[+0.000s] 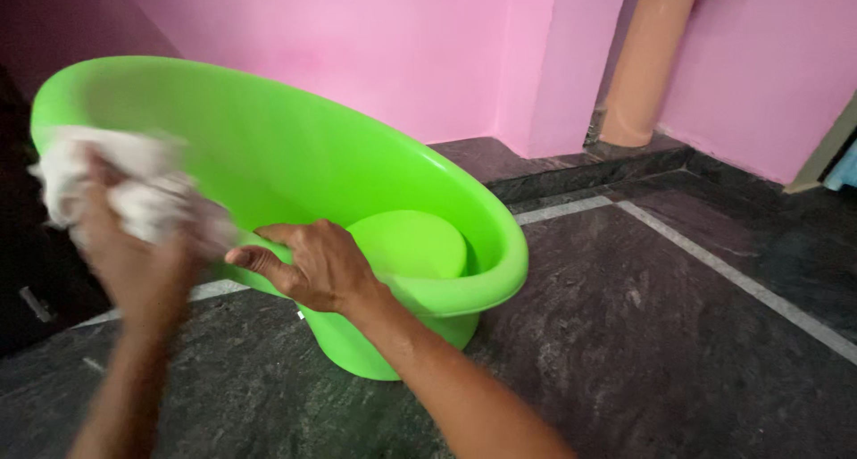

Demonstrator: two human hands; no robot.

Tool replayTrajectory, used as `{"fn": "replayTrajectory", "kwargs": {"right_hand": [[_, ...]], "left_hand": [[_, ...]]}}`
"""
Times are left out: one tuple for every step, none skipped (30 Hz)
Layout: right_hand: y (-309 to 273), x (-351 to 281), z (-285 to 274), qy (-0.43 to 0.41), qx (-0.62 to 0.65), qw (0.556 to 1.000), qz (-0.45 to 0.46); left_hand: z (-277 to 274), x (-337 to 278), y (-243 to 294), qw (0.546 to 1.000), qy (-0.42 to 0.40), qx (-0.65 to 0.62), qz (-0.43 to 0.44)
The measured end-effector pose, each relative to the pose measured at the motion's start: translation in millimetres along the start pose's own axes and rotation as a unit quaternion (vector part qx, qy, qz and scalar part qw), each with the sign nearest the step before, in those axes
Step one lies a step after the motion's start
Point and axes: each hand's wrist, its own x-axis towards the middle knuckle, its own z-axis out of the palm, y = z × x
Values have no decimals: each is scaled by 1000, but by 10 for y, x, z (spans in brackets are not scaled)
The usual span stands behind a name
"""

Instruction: The person wipes the interior and exterior surfaces of a green plastic basin using a white cloth. They rotate the basin to access different areas, scrubbing the sides, bottom, and rim thoroughly.

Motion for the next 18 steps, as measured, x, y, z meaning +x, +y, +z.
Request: {"fn": "replayTrajectory", "kwargs": {"right_hand": [[27, -29, -42, -19, -12, 999, 25], [54, -67, -101, -38, -25, 998, 49], [73, -98, -164, -58, -38, 995, 71], [85, -115, -221, -60, -15, 996, 60], [83, -122, -256, -63, 10, 997, 49], [78, -125, -276, -65, 35, 997, 38], [68, -120, -279, -61, 42, 997, 36], [66, -111, -280, -58, 49, 997, 33], [69, -106, -279, -56, 55, 996, 30], [72, -95, -273, -46, 55, 997, 27], [72, -91, -259, -36, 57, 997, 26], [76, -95, -243, -26, 59, 998, 25], [93, -113, -232, -15, 59, 998, 18], [111, -130, -219, -3, 59, 998, 10], [130, -110, -219, 9, 59, 998, -1], [168, -99, -249, -17, 63, 997, 38], [200, -78, -273, -45, 69, 994, 74], [220, -56, -282, -73, 74, 989, 110]], "left_hand": [[47, -117, 195, 992, -46, 112, 41], [31, -107, 297, 990, -82, 108, 37], [18, -106, 370, 987, -117, 103, 33], [14, -111, 410, 983, -151, 98, 29], [0, -72, 388, 986, -140, 80, 51], [-10, 20, 312, 987, -128, 63, 74], [-35, 122, 211, 987, -120, 45, 99], [-84, 218, 97, 983, -129, 99, 86], [-141, 308, -22, 976, -135, 152, 71], [-191, 361, -119, 967, -141, 205, 56], [-216, 369, -181, 966, -147, 206, 52], [-214, 366, -204, 965, -154, 207, 48], [-192, 317, -171, 965, -156, 207, 37], [-177, 278, -105, 965, -158, 207, 27], [-99, 180, 8, 966, -152, 210, 11], [39, -16, 170, 974, -133, 174, 65], [90, -218, 321, 976, -112, 141, 118], [82, -353, 413, 971, -106, 172, 128]]}}
